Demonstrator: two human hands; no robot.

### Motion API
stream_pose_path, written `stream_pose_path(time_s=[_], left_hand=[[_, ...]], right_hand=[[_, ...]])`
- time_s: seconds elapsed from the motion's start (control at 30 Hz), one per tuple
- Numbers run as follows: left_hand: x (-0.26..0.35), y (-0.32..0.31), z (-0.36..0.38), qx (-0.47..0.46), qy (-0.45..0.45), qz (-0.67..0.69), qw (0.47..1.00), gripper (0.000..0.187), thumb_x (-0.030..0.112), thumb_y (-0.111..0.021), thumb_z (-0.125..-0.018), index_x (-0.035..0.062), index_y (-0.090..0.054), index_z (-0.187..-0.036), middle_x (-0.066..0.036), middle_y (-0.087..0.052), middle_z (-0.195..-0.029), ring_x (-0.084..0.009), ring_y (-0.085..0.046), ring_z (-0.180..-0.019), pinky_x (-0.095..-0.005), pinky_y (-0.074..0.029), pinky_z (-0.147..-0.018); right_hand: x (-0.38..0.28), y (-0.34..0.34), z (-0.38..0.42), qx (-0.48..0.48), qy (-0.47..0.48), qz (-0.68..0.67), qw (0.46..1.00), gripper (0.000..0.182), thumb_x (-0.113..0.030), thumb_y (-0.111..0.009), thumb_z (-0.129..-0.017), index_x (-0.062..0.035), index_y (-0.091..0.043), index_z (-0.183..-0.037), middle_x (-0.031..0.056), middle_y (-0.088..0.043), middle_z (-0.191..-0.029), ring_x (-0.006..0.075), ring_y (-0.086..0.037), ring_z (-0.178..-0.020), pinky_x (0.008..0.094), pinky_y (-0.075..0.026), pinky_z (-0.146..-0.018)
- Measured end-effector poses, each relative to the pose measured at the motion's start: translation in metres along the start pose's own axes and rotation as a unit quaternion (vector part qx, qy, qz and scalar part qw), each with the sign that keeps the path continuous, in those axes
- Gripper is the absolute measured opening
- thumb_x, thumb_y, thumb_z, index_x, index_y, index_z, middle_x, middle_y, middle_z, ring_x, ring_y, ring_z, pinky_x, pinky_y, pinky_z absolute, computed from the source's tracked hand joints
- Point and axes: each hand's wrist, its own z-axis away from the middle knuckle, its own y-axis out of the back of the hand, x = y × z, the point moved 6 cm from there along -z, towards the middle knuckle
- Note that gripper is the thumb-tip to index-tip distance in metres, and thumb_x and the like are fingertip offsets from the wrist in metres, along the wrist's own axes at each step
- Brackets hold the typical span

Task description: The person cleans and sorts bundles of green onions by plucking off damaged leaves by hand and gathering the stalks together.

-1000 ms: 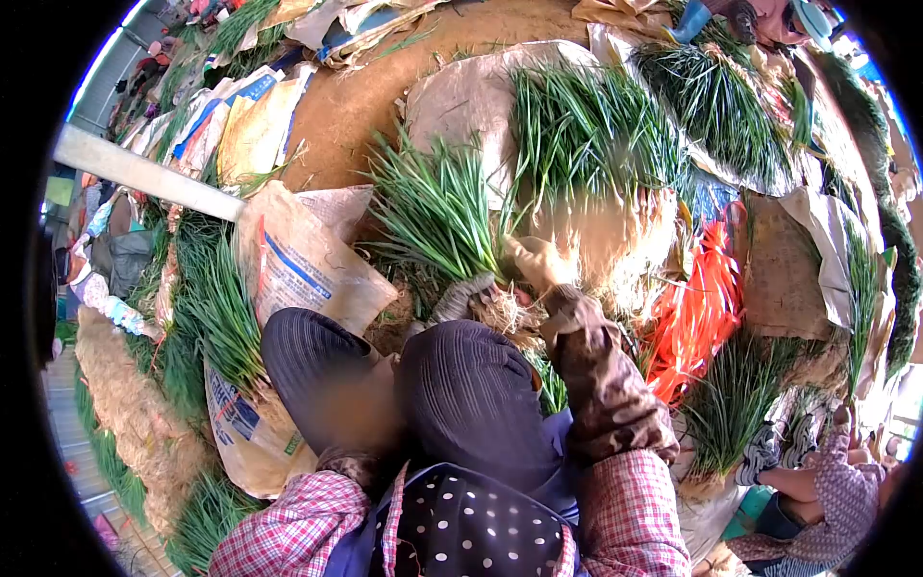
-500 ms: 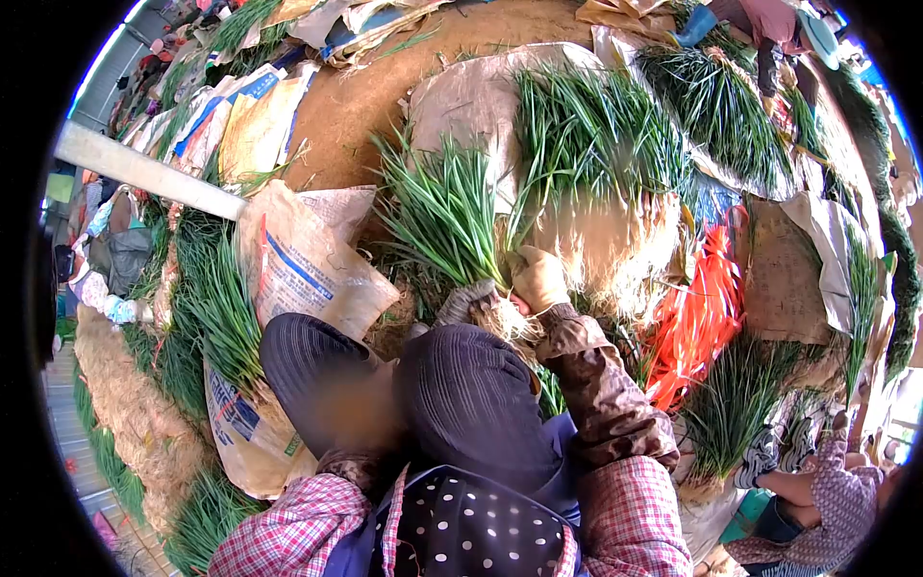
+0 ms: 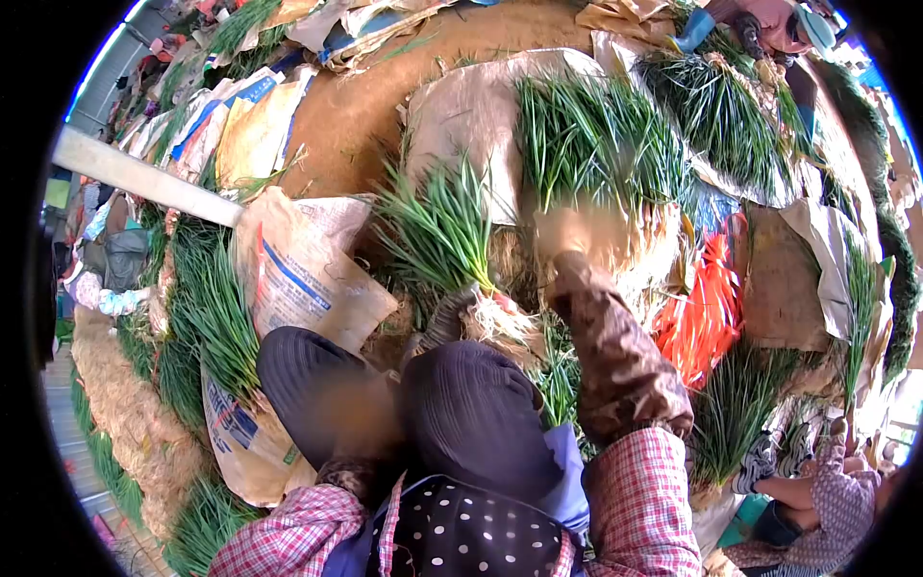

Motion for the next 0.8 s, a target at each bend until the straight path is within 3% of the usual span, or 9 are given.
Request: stream_pose_path(time_s=[0.1, 0.13, 0.23, 0.3, 0.43, 0.5, 0.53, 0.63, 0.8], left_hand=[[-0.008, 0.02, -0.009, 0.019, 0.075, -0.044, 0.996, 0.031, 0.028, -0.063, -0.083, -0.0022, -0.059, -0.087, -0.023, -0.062, -0.099, -0.0321, -0.06, -0.094, -0.0392, -0.049, -0.086], [0.001, -0.018, 0.006, 0.068, 0.034, -0.045, 0.996, 0.03, 0.028, -0.064, -0.082, -0.0012, -0.061, -0.082, -0.017, -0.064, -0.088, -0.0258, -0.062, -0.083, -0.035, -0.05, -0.079], [-0.002, 0.04, -0.006, 0.073, 0.019, -0.063, 0.995, 0.026, 0.026, -0.064, -0.083, 0.0006, -0.062, -0.079, -0.01, -0.064, -0.077, -0.0184, -0.06, -0.07, -0.0294, -0.049, -0.068], [-0.002, 0.049, -0.01, 0.077, 0.012, -0.089, 0.993, 0.023, 0.024, -0.064, -0.083, 0.0015, -0.063, -0.078, -0.007, -0.063, -0.072, -0.0146, -0.058, -0.062, -0.0247, -0.047, -0.06], [-0.006, 0.048, -0.008, 0.099, 0.027, -0.133, 0.986, 0.02, 0.02, -0.062, -0.085, 0.0005, -0.063, -0.081, -0.006, -0.063, -0.07, -0.0131, -0.058, -0.057, -0.0228, -0.047, -0.054], [-0.001, 0.042, -0.006, 0.105, 0.014, -0.195, 0.975, 0.02, 0.02, -0.062, -0.085, 0.0, -0.063, -0.081, -0.007, -0.063, -0.071, -0.0132, -0.058, -0.057, -0.0238, -0.048, -0.054], [0.001, 0.041, -0.008, 0.106, -0.004, -0.215, 0.971, 0.019, 0.018, -0.061, -0.085, -0.0006, -0.063, -0.082, -0.007, -0.063, -0.071, -0.0132, -0.058, -0.057, -0.0249, -0.048, -0.054], [0.005, 0.043, -0.005, 0.149, 0.003, -0.188, 0.971, 0.018, 0.018, -0.062, -0.084, -0.0006, -0.063, -0.084, -0.008, -0.064, -0.072, -0.0133, -0.059, -0.059, -0.025, -0.049, -0.055], [0.004, 0.047, 0.0, 0.171, 0.002, -0.191, 0.967, 0.018, 0.018, -0.063, -0.083, 0.0006, -0.063, -0.086, -0.008, -0.065, -0.074, -0.0128, -0.058, -0.059, -0.0228, -0.048, -0.053]], right_hand=[[-0.014, 0.01, -0.005, -0.006, 0.049, -0.004, 0.999, 0.024, -0.031, -0.072, -0.078, -0.0111, -0.07, -0.091, 0.0131, -0.069, -0.084, 0.023, -0.067, -0.071, 0.035, -0.053, -0.068], [-0.017, 0.014, 0.002, 0.002, 0.044, -0.026, 0.999, 0.024, -0.03, -0.072, -0.078, -0.0099, -0.069, -0.092, 0.013, -0.069, -0.084, 0.0225, -0.067, -0.072, 0.0349, -0.053, -0.068], [-0.019, 0.015, 0.048, -0.033, 0.086, -0.233, 0.968, 0.017, -0.018, -0.066, -0.084, -0.0048, -0.066, -0.094, 0.0108, -0.069, -0.083, 0.0148, -0.066, -0.07, 0.0278, -0.055, -0.066], [-0.01, -0.001, 0.074, -0.011, 0.186, -0.146, 0.972, 0.013, -0.014, -0.065, -0.084, -0.005, -0.066, -0.094, 0.01, -0.07, -0.084, 0.0147, -0.066, -0.069, 0.0259, -0.056, -0.066], [-0.016, 0.005, 0.143, -0.103, 0.299, -0.246, 0.916, 0.023, -0.018, -0.064, -0.084, -0.0037, -0.066, -0.103, 0.0153, -0.068, -0.089, 0.0232, -0.066, -0.079, 0.0326, -0.053, -0.073], [0.002, 0.004, 0.137, -0.227, 0.157, -0.12, 0.954, 0.029, -0.022, -0.063, -0.085, -0.0013, -0.065, -0.105, 0.0161, -0.068, -0.088, 0.0242, -0.066, -0.078, 0.0349, -0.052, -0.074], [0.011, -0.01, 0.122, -0.21, 0.19, -0.108, 0.953, 0.034, -0.028, -0.058, -0.087, -0.0015, -0.063, -0.108, 0.0152, -0.068, -0.094, 0.0236, -0.065, -0.082, 0.0356, -0.051, -0.075], [0.011, -0.011, 0.119, -0.151, 0.225, -0.245, 0.931, 0.031, -0.024, -0.056, -0.089, -0.0007, -0.062, -0.109, 0.0147, -0.068, -0.092, 0.0178, -0.064, -0.074, 0.0324, -0.052, -0.07], [0.005, -0.029, 0.1, -0.182, 0.077, -0.366, 0.909, 0.046, -0.041, -0.058, -0.088, -0.0017, -0.061, -0.112, 0.0112, -0.067, -0.099, 0.0211, -0.062, -0.088, 0.032, -0.049, -0.078]])
